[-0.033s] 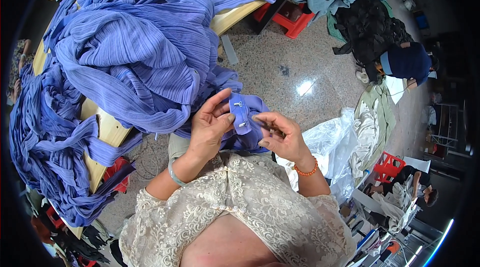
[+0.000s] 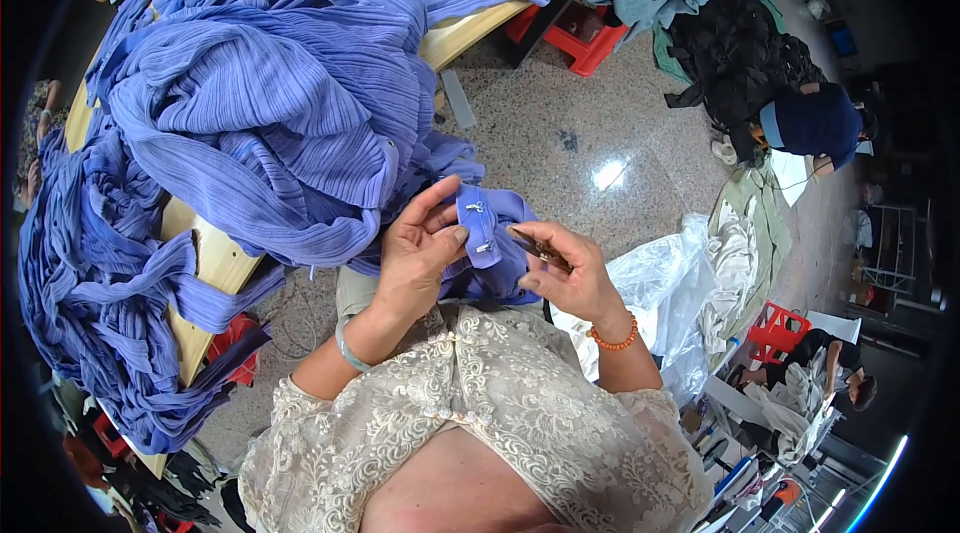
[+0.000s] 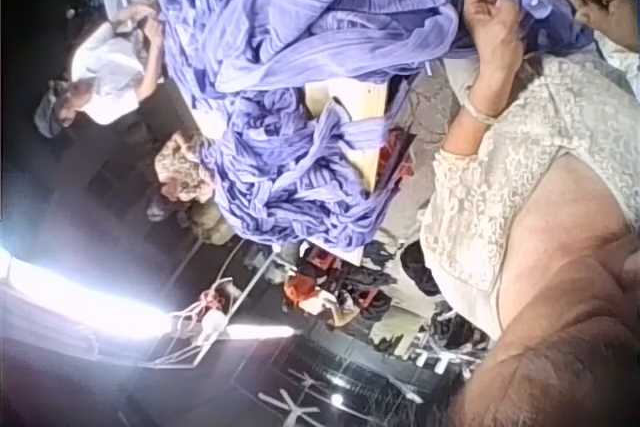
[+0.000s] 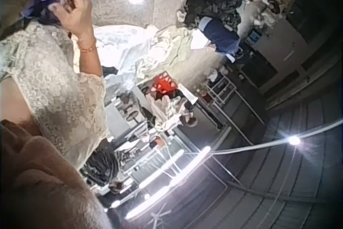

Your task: Trimming excess threads from purple fabric garments using small thread clippers in a textile workshop.

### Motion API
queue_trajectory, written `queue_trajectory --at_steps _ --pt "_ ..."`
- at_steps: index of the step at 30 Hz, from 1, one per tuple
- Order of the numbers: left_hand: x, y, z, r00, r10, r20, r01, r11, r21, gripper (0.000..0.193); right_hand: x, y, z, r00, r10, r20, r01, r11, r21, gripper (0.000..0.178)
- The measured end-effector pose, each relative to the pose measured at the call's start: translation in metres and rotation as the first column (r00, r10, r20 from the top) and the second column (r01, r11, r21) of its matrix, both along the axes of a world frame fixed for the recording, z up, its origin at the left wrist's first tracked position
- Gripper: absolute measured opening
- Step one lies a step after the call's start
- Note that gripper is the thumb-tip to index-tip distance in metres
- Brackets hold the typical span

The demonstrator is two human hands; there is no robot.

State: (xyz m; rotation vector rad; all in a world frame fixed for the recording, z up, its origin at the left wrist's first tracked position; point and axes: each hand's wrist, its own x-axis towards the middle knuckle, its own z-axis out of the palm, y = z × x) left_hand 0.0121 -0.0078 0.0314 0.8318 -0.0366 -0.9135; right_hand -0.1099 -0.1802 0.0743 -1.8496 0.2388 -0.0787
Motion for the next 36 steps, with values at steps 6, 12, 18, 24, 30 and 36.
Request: queue_trajectory --at_steps 6,12,18,24,30,36 --pt "0.002 -0.002 0.002 1.000 -0.017 0.000 0.017 1.000 0.012 0.056 -0.006 -0.002 -0.001 0.999 -0.020 0.031 0.026 0.976 -0.216 0.032" --pt "0.001 -0.002 0.002 0.999 -0.036 0.014 0.036 0.999 0.024 0.057 0.003 0.000 0.002 0.993 0.020 0.119 0.023 0.936 -0.351 0.032" --pt "0.001 -0.002 0.004 0.999 -0.043 0.011 0.043 0.999 0.033 0.058 0.008 -0.002 -0.001 0.985 0.090 0.146 -0.009 0.878 -0.479 0.031" --pt "0.002 -0.002 0.005 0.998 -0.052 0.020 0.051 0.998 0.029 0.058 0.009 -0.003 -0.002 0.980 0.100 0.170 -0.001 0.864 -0.504 0.031" --pt "0.002 -0.003 0.003 0.998 -0.059 0.000 0.059 0.998 0.028 0.059 0.010 -0.004 -0.004 0.973 0.117 0.198 0.002 0.857 -0.515 0.028" --pt "0.002 -0.003 0.005 0.998 -0.061 0.007 0.060 0.998 0.033 0.059 0.010 -0.005 -0.005 0.970 0.097 0.223 0.025 0.873 -0.487 0.025"
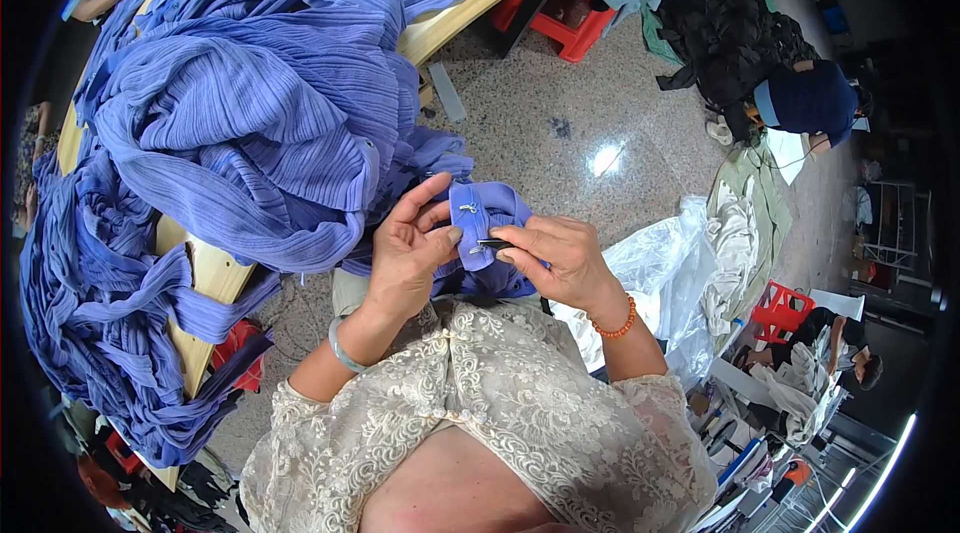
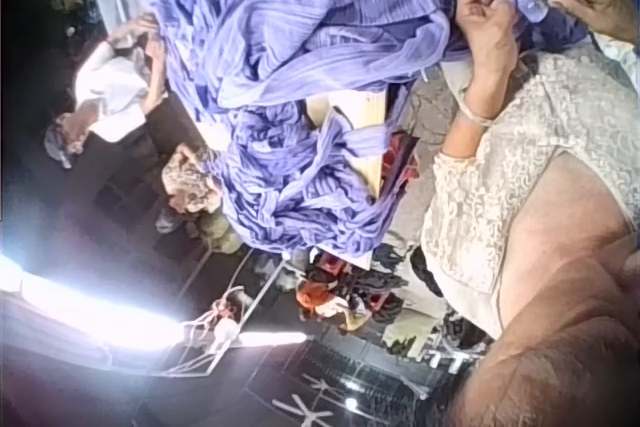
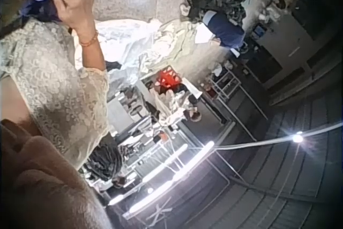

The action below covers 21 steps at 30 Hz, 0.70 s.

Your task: Trimming excess threads from purple fabric garments using small thread clippers in a textile workshop.

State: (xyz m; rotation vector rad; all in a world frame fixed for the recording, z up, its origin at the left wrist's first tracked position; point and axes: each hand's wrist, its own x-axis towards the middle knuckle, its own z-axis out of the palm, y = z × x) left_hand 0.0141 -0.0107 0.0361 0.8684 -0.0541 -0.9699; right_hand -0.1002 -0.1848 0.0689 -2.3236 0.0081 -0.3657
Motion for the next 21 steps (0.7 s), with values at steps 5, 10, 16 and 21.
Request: queue_trajectory --at_steps 5,10,16,21 --pt "0.001 0.000 -0.001 1.000 -0.001 -0.001 0.001 1.000 -0.001 0.059 -0.001 -0.001 -0.001 0.995 -0.100 0.029 0.098 0.992 0.080 0.024" --pt "-0.001 -0.001 -0.002 1.000 -0.004 -0.014 0.003 1.000 -0.022 0.059 0.000 0.008 0.004 0.993 -0.122 0.000 0.121 0.981 0.150 0.035" --pt "-0.002 -0.003 -0.008 0.997 -0.008 0.073 0.010 1.000 -0.028 0.059 0.008 0.022 -0.001 0.997 -0.074 0.034 0.074 0.997 -0.024 0.042" --pt "-0.002 0.000 -0.003 1.000 -0.002 0.029 0.002 1.000 -0.008 0.059 -0.003 0.016 -0.001 0.955 0.149 -0.255 -0.003 0.869 0.495 0.019"
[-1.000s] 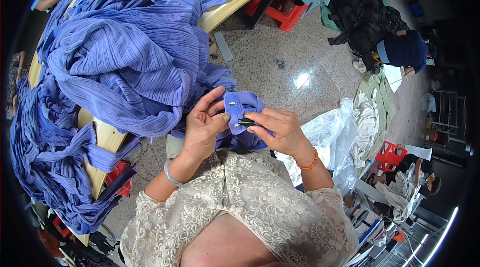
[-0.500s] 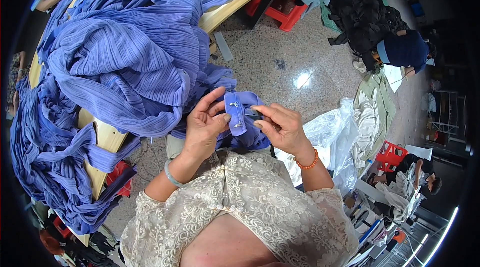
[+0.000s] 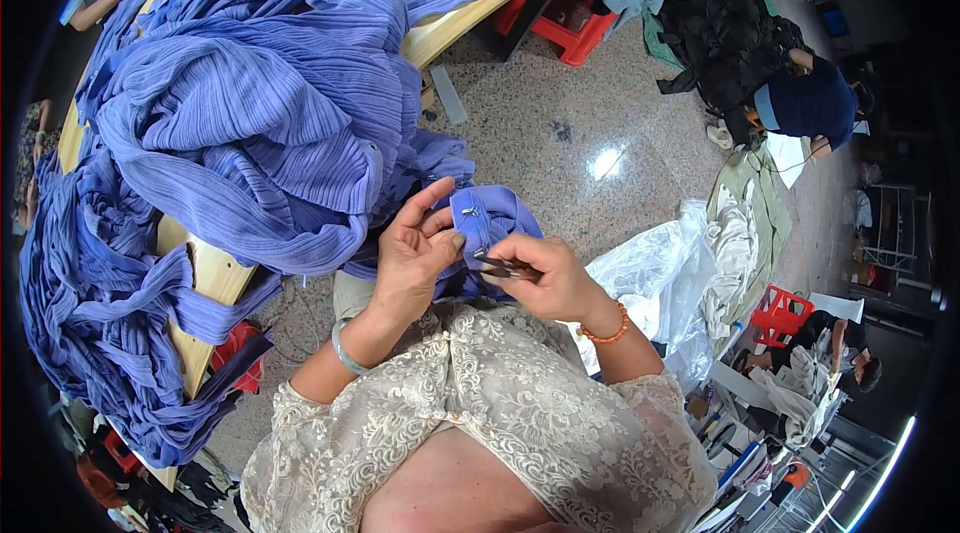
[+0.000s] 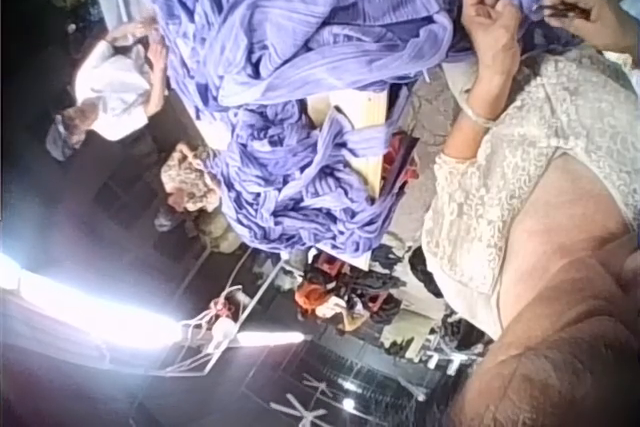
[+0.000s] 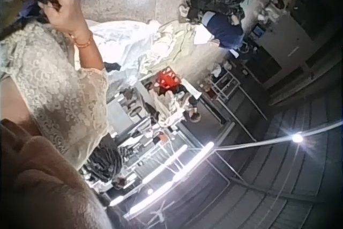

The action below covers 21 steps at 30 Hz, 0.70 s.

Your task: Trimming excess threads from purple fabric garments using small thread clippers in a textile workshop.

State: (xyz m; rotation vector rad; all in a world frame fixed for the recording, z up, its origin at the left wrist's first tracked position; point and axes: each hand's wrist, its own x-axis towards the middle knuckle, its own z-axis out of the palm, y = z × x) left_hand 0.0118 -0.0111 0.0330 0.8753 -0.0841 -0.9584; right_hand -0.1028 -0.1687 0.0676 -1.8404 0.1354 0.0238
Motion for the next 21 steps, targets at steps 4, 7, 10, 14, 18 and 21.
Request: queue_trajectory --at_steps 4,7,10,14,18,21 --pt "0.000 -0.001 -0.001 1.000 0.001 -0.017 -0.001 1.000 -0.027 0.060 -0.002 -0.011 0.000 0.984 -0.169 -0.050 0.177 0.938 0.298 0.014" --pt "-0.001 -0.002 0.003 1.000 -0.013 -0.012 0.013 1.000 -0.008 0.061 0.013 -0.018 -0.023 0.950 -0.278 -0.144 0.309 0.911 0.275 0.022" --pt "0.000 0.001 -0.002 0.999 -0.047 0.012 0.047 0.998 -0.029 0.061 0.025 -0.006 -0.027 0.945 -0.300 -0.131 0.325 0.820 0.471 0.029" --pt "0.000 0.004 -0.004 0.999 -0.035 0.009 0.036 0.999 -0.003 0.060 0.034 0.000 -0.035 0.949 -0.290 -0.122 0.312 0.811 0.495 0.027" --pt "0.000 0.005 -0.006 0.999 0.005 0.043 -0.007 0.999 0.039 0.058 0.038 -0.001 -0.027 0.929 -0.321 -0.187 0.371 0.794 0.481 0.021" --pt "-0.004 0.006 -0.012 0.996 0.039 0.083 -0.041 0.999 0.025 0.057 0.038 0.000 -0.025 0.923 -0.314 -0.223 0.385 0.777 0.498 0.022"
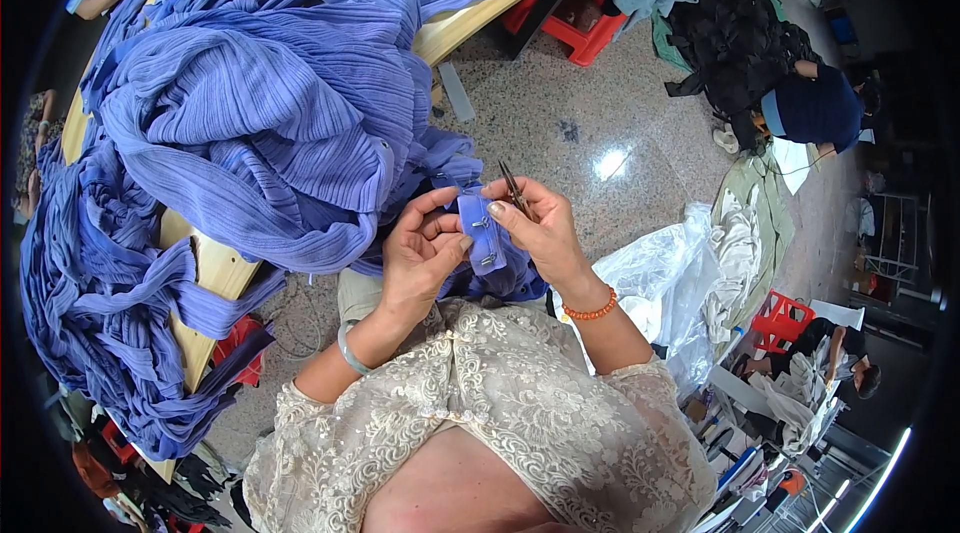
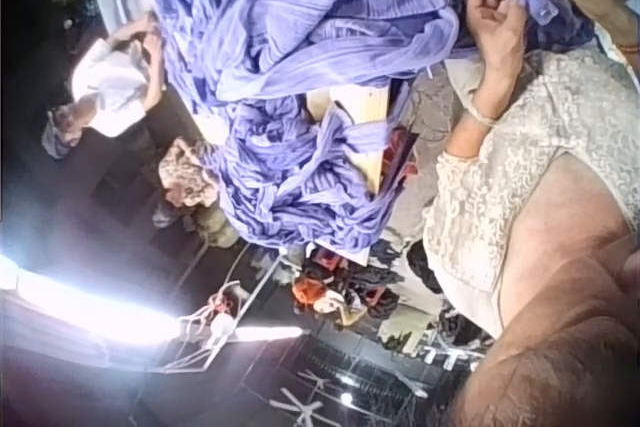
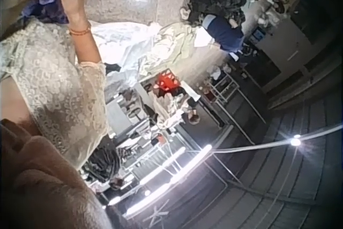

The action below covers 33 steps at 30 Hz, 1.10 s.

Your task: Trimming excess threads from purple fabric garments using small thread clippers in a textile workshop.

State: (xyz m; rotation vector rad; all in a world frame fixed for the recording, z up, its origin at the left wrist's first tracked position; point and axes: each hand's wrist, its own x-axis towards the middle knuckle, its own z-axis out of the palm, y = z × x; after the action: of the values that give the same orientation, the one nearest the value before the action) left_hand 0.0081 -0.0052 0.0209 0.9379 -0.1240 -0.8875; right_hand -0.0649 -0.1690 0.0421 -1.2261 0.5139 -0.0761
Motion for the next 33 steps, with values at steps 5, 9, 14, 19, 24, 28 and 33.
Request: queue_trajectory --at_steps 5,9,14,19,24,28,33 --pt "-0.009 -0.002 0.007 0.995 0.057 0.082 -0.056 0.998 -0.018 0.054 -0.003 0.005 0.000 0.995 -0.086 0.050 0.075 0.977 0.198 0.018" --pt "-0.010 -0.003 0.006 0.985 0.069 0.157 -0.061 0.997 -0.053 0.047 -0.002 0.012 -0.006 0.986 -0.143 0.090 0.114 0.956 0.271 0.014" --pt "-0.011 -0.005 0.009 0.968 0.053 0.243 -0.063 0.997 0.035 0.035 0.000 0.019 0.000 0.974 -0.220 0.047 0.179 0.884 0.432 0.013" --pt "-0.009 -0.004 0.009 0.981 0.034 0.190 -0.052 0.994 0.093 0.034 0.001 0.022 0.003 0.976 -0.216 0.040 0.177 0.879 0.442 0.013" --pt "-0.009 -0.004 0.008 0.984 0.045 0.175 -0.064 0.992 0.105 0.028 0.001 0.023 0.001 0.978 -0.201 0.055 0.152 0.867 0.474 0.013" --pt "-0.010 -0.007 0.006 0.963 0.085 0.256 -0.118 0.986 0.117 0.025 0.001 0.030 0.005 0.974 -0.221 0.058 0.168 0.866 0.471 0.012" --pt "-0.006 -0.010 0.002 0.718 0.159 0.677 -0.292 0.953 0.086 0.018 0.002 0.036 0.003 0.956 -0.282 0.079 0.219 0.869 0.444 0.012"
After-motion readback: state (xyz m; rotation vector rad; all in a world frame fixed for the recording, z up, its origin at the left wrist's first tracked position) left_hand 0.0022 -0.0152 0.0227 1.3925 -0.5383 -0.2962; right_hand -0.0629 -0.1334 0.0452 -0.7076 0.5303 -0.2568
